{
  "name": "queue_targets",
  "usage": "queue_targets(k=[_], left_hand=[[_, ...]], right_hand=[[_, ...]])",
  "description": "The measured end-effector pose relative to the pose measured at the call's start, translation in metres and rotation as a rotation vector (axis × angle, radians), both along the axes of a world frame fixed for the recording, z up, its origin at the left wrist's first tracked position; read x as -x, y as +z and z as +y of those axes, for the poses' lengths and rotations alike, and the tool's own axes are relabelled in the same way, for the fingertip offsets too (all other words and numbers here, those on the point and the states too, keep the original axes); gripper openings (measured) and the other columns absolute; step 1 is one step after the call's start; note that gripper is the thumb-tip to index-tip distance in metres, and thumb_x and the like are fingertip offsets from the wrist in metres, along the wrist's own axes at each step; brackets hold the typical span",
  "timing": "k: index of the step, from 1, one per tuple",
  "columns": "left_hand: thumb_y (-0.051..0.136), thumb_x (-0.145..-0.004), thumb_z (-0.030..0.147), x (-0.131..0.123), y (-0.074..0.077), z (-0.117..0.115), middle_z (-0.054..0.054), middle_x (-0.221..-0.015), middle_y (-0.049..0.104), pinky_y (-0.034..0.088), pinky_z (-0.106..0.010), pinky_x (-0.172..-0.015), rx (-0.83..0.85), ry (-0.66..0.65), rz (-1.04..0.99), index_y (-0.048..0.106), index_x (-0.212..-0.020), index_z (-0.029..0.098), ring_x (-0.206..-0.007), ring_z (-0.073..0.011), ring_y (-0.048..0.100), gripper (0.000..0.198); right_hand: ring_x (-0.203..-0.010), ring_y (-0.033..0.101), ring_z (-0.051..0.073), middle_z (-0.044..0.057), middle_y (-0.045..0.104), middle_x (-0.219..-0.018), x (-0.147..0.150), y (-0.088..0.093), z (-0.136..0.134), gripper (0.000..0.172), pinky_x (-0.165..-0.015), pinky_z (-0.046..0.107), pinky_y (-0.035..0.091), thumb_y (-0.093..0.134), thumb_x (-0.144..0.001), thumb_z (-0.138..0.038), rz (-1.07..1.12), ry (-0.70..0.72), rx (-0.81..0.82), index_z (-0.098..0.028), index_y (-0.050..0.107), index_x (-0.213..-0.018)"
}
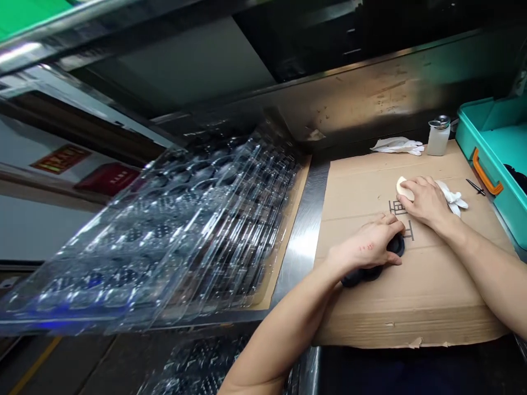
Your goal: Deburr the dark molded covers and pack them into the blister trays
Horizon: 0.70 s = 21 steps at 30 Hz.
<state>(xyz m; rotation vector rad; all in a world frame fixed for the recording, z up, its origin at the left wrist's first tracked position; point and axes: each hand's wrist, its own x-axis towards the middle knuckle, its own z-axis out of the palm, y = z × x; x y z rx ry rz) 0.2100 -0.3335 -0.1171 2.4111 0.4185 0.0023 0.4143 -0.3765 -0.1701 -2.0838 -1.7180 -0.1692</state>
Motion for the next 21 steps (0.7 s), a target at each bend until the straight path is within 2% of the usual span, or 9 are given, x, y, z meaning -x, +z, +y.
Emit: queue_targets(k=[2,4,7,10,12,15,18,21], left_hand=[[0.083,-0.076,0.023,-0.003,-0.005,0.005,-0.007,-0.095,0.07,0.051,-0.04,-0.087,0.147,0.094,-0.062,0.061,-0.087,0.021,-0.091,-0.0251,0.065,0.025],[0.075,-0.085,0.028,-0.006,-0.011,0.018,-0.006,-0.087,0.071,0.052,-0.035,-0.076,0.438,0.243,-0.179,0.051,-0.082,0.022,-0.079,-0.0201,0.066,0.025],[0.076,-0.087,0.039,-0.013,-0.02,0.041,-0.008,-0.093,0.074,0.052,-0.028,-0.062,0.938,0.494,-0.406,0.046,-0.086,0.022,-0.074,-0.0189,0.071,0.035],[0.076,-0.089,0.038,-0.025,-0.027,0.058,-0.01,-0.095,0.075,0.049,-0.022,-0.054,1.202,0.715,-0.604,0.052,-0.092,0.018,-0.073,-0.017,0.073,0.031],[0.068,-0.095,0.044,-0.036,-0.03,0.063,-0.01,-0.095,0.075,0.049,-0.02,-0.053,1.352,0.754,-0.687,0.058,-0.096,0.016,-0.073,-0.0158,0.072,0.029],[0.044,-0.104,0.057,-0.052,-0.032,0.062,-0.013,-0.097,0.076,0.055,-0.024,-0.06,1.529,0.724,-0.735,0.064,-0.105,0.013,-0.08,-0.0191,0.074,0.048],[0.031,-0.109,0.049,-0.062,-0.035,0.056,-0.015,-0.096,0.077,0.061,-0.032,-0.078,1.595,0.728,-0.761,0.067,-0.105,0.011,-0.092,-0.022,0.075,0.052],[0.03,-0.11,0.037,-0.062,-0.036,0.052,-0.012,-0.094,0.077,0.059,-0.035,-0.094,1.661,0.711,-0.797,0.068,-0.097,0.011,-0.095,-0.0196,0.074,0.047]], right_hand=[[-0.106,0.057,0.031,0.011,0.071,-0.116,-0.001,0.0,0.0,0.029,-0.087,0.041,0.043,0.057,-0.097,-0.038,0.004,0.013,-0.002,-0.021,0.071,-0.115],[-0.106,0.058,0.031,0.011,0.072,-0.115,-0.001,0.0,0.0,0.03,-0.087,0.041,0.043,0.057,-0.097,-0.038,0.009,0.02,-0.003,-0.021,0.071,-0.117],[-0.105,0.059,0.031,0.011,0.072,-0.115,-0.002,-0.002,0.0,0.029,-0.087,0.041,0.044,0.058,-0.096,-0.039,0.02,0.018,-0.016,-0.022,0.072,-0.115],[-0.104,0.061,0.031,0.011,0.073,-0.113,-0.003,-0.004,0.0,0.028,-0.089,0.042,0.046,0.058,-0.095,-0.038,0.051,0.025,-0.051,-0.021,0.073,-0.112],[-0.105,0.063,0.03,0.012,0.073,-0.112,-0.005,-0.002,0.002,0.029,-0.093,0.043,0.047,0.057,-0.095,-0.037,0.094,0.032,-0.114,-0.02,0.073,-0.113],[-0.11,0.064,0.029,0.013,0.073,-0.117,-0.006,0.006,0.004,0.032,-0.1,0.044,0.047,0.058,-0.095,-0.038,0.202,0.012,-0.263,-0.019,0.072,-0.116],[-0.115,0.065,0.029,0.013,0.072,-0.122,0.001,0.014,0.005,0.035,-0.102,0.045,0.049,0.059,-0.095,-0.043,0.295,-0.01,-0.367,-0.02,0.072,-0.118],[-0.114,0.064,0.029,0.013,0.072,-0.121,0.022,0.012,0.003,0.034,-0.103,0.045,0.05,0.06,-0.095,-0.042,0.304,0.022,-0.345,-0.021,0.073,-0.118]])
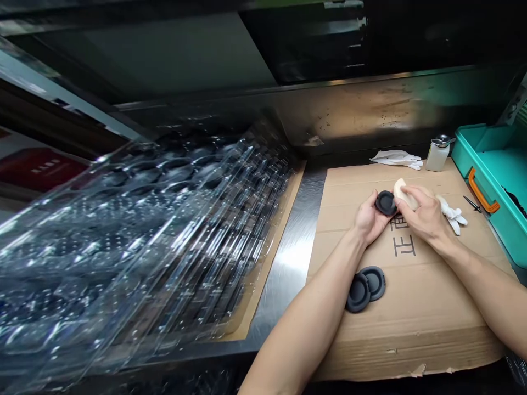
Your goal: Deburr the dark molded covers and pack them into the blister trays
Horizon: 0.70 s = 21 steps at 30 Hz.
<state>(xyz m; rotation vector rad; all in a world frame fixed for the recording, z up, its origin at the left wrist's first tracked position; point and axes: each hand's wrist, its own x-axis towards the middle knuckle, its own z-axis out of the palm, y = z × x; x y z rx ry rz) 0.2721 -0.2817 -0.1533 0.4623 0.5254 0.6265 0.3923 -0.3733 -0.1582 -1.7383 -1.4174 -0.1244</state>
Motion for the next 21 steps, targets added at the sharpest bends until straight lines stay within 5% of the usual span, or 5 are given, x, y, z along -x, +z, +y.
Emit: queue_targets(k=[5,9,12,18,21], left_hand=[[0.032,-0.108,0.046,0.01,0.002,0.004,-0.017,-0.116,0.075,0.054,-0.043,-0.106,0.043,-0.11,-0.024,0.068,-0.105,0.012,-0.114,-0.0261,0.071,0.05],[0.04,-0.106,0.037,0.014,0.001,0.01,-0.014,-0.115,0.075,0.052,-0.041,-0.109,0.001,-0.043,-0.021,0.069,-0.099,0.014,-0.117,-0.0244,0.07,0.037],[0.04,-0.106,0.039,0.014,-0.001,0.013,-0.016,-0.116,0.075,0.053,-0.045,-0.108,0.006,-0.069,-0.013,0.07,-0.102,0.013,-0.118,-0.0262,0.069,0.04],[0.038,-0.108,0.039,0.02,0.001,0.014,-0.018,-0.125,0.073,0.055,-0.039,-0.104,-0.047,-0.054,-0.008,0.069,-0.106,0.011,-0.119,-0.025,0.07,0.042],[0.039,-0.108,0.041,0.023,0.003,0.015,-0.021,-0.133,0.069,0.057,-0.037,-0.099,-0.071,-0.097,-0.026,0.068,-0.111,0.01,-0.123,-0.0277,0.069,0.043]], right_hand=[[-0.111,0.059,0.028,0.013,0.068,-0.128,0.034,-0.007,0.002,0.035,-0.098,0.042,0.051,0.054,-0.1,-0.036,-0.124,0.155,0.054,-0.019,0.075,-0.121],[-0.107,0.058,0.029,0.014,0.068,-0.124,0.037,-0.002,0.009,0.034,-0.095,0.044,0.05,0.05,-0.102,-0.034,-0.196,0.03,0.132,-0.019,0.076,-0.117],[-0.11,0.056,0.029,0.014,0.066,-0.129,0.036,0.001,0.011,0.036,-0.096,0.043,0.049,0.046,-0.104,-0.034,-0.285,0.124,0.157,-0.019,0.075,-0.119],[-0.105,0.058,0.029,0.012,0.07,-0.122,-0.004,-0.001,0.013,0.034,-0.092,0.041,0.048,0.049,-0.102,-0.035,-0.295,-0.058,0.151,-0.019,0.074,-0.119],[-0.108,0.06,0.029,0.012,0.07,-0.125,-0.023,-0.005,0.007,0.034,-0.096,0.041,0.047,0.053,-0.1,-0.036,-0.265,-0.032,0.124,-0.019,0.073,-0.12]])
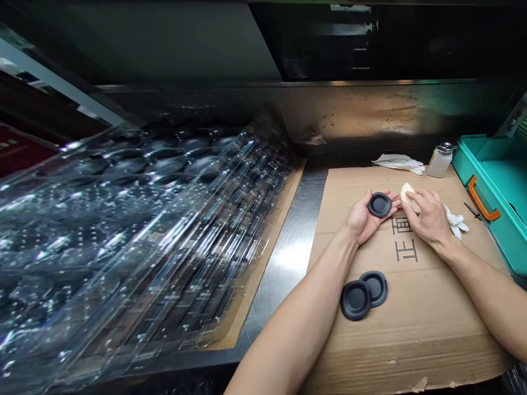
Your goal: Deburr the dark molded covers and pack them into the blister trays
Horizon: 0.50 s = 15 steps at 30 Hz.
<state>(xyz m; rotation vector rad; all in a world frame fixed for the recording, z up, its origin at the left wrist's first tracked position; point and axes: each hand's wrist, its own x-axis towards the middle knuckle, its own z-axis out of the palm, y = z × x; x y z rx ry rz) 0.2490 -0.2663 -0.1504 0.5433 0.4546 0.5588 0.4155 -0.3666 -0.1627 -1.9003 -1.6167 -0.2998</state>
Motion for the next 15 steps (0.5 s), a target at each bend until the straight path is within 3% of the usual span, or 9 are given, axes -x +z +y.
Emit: queue_targets(k=[7,15], left_hand=[[0.046,-0.105,0.042,-0.0004,-0.0005,0.0031,-0.021,-0.137,0.067,0.057,-0.036,-0.099,-0.004,0.036,0.028,0.069,-0.111,0.01,-0.123,-0.0289,0.069,0.04],[0.041,-0.107,0.039,0.0003,0.0019,0.0042,-0.021,-0.141,0.064,0.056,-0.04,-0.101,0.018,0.058,0.01,0.068,-0.116,0.01,-0.122,-0.0305,0.069,0.041]], right_hand=[[-0.106,0.061,0.031,0.01,0.073,-0.121,-0.004,-0.0046,-0.0072,0.035,-0.097,0.044,0.045,0.059,-0.096,-0.041,-0.005,-0.026,0.182,-0.021,0.073,-0.121],[-0.107,0.061,0.03,0.009,0.072,-0.118,-0.0049,0.0003,-0.0096,0.032,-0.095,0.042,0.046,0.06,-0.097,-0.043,-0.027,-0.001,0.214,-0.023,0.073,-0.118]])
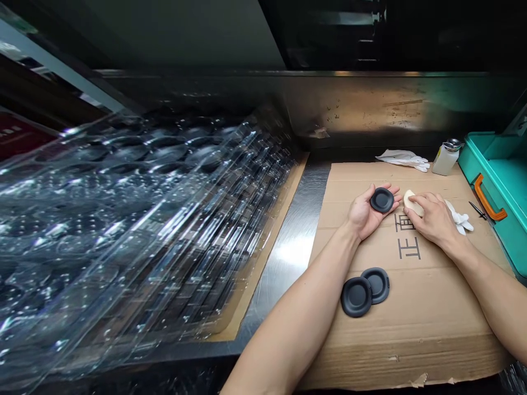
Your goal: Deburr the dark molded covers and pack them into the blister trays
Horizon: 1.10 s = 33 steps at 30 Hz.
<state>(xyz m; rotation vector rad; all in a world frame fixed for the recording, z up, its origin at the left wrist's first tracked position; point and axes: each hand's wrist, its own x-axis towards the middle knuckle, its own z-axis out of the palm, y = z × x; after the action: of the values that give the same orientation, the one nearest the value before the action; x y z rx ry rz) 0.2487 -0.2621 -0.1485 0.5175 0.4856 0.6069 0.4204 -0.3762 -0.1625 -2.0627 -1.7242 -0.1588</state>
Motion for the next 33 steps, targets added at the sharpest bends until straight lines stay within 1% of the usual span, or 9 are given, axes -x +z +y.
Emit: queue_targets(k=[4,9,11,13,16,19,25,29,33], left_hand=[[0.038,-0.107,0.041,-0.001,0.003,0.001,-0.023,-0.139,0.065,0.053,-0.042,-0.105,0.037,0.012,-0.016,0.065,-0.126,0.008,-0.125,-0.0314,0.067,0.047],[0.04,-0.105,0.034,-0.002,0.0,0.004,-0.022,-0.136,0.067,0.055,-0.04,-0.099,0.011,0.064,0.019,0.064,-0.125,0.007,-0.118,-0.0299,0.07,0.041],[0.041,-0.104,0.033,-0.002,-0.001,0.005,-0.022,-0.133,0.069,0.056,-0.039,-0.094,0.005,0.098,0.047,0.065,-0.123,0.008,-0.113,-0.0293,0.072,0.04],[0.042,-0.104,0.033,-0.003,-0.003,0.005,-0.022,-0.13,0.07,0.057,-0.038,-0.09,0.002,0.102,0.065,0.065,-0.121,0.007,-0.109,-0.029,0.073,0.039],[0.043,-0.104,0.033,-0.006,-0.004,0.0,-0.022,-0.125,0.072,0.058,-0.038,-0.086,0.004,0.055,0.062,0.066,-0.117,0.007,-0.104,-0.0286,0.074,0.037],[0.043,-0.105,0.033,-0.01,-0.005,-0.006,-0.021,-0.121,0.073,0.058,-0.037,-0.086,0.025,-0.015,0.047,0.067,-0.115,0.007,-0.101,-0.0277,0.075,0.037],[0.042,-0.106,0.035,-0.013,-0.002,-0.009,-0.02,-0.116,0.074,0.06,-0.036,-0.081,0.062,-0.056,0.017,0.066,-0.113,0.008,-0.097,-0.0275,0.076,0.037],[0.044,-0.106,0.037,-0.013,-0.002,-0.009,-0.019,-0.112,0.075,0.06,-0.034,-0.077,0.067,-0.076,0.0,0.066,-0.11,0.009,-0.091,-0.026,0.077,0.037],[0.045,-0.106,0.037,-0.015,-0.004,-0.009,-0.02,-0.111,0.075,0.06,-0.034,-0.075,0.056,-0.094,-0.009,0.066,-0.11,0.008,-0.087,-0.0249,0.077,0.036]], right_hand=[[-0.11,0.062,0.03,0.01,0.073,-0.117,0.003,0.002,-0.003,0.032,-0.098,0.044,0.046,0.06,-0.097,-0.044,0.022,0.027,0.006,-0.024,0.073,-0.118],[-0.111,0.064,0.026,0.007,0.073,-0.119,0.002,0.015,-0.003,0.033,-0.098,0.04,0.048,0.059,-0.098,-0.047,0.078,0.322,0.086,-0.027,0.073,-0.121],[-0.11,0.065,0.026,0.008,0.074,-0.117,-0.007,0.026,-0.005,0.034,-0.098,0.039,0.049,0.052,-0.101,-0.045,0.08,0.231,0.068,-0.025,0.074,-0.118],[-0.112,0.065,0.029,0.012,0.073,-0.12,-0.021,0.036,-0.013,0.036,-0.094,0.042,0.049,0.052,-0.1,-0.044,0.031,-0.058,0.036,-0.023,0.075,-0.118],[-0.103,0.066,0.035,0.015,0.075,-0.112,-0.04,0.045,-0.029,0.034,-0.081,0.042,0.049,0.064,-0.089,-0.045,-0.043,-0.391,0.23,-0.022,0.076,-0.112],[-0.085,0.068,0.027,0.01,0.076,-0.093,-0.05,0.048,-0.035,0.02,-0.072,0.034,0.045,0.063,-0.09,-0.037,0.012,-0.327,0.355,-0.023,0.076,-0.096],[-0.096,0.067,0.028,0.011,0.075,-0.109,-0.087,0.087,0.015,0.037,-0.079,0.034,0.047,0.054,-0.096,-0.035,-0.018,-0.497,-0.114,-0.021,0.066,-0.128],[-0.106,0.067,0.03,0.014,0.075,-0.114,-0.123,0.114,0.053,0.034,-0.086,0.036,0.05,0.052,-0.096,-0.03,-0.125,-0.469,0.086,-0.02,0.074,-0.12],[-0.105,0.07,0.027,0.012,0.077,-0.112,-0.142,0.12,0.065,0.034,-0.091,0.033,0.051,0.055,-0.092,-0.024,-0.168,-0.349,0.23,-0.02,0.08,-0.115]])
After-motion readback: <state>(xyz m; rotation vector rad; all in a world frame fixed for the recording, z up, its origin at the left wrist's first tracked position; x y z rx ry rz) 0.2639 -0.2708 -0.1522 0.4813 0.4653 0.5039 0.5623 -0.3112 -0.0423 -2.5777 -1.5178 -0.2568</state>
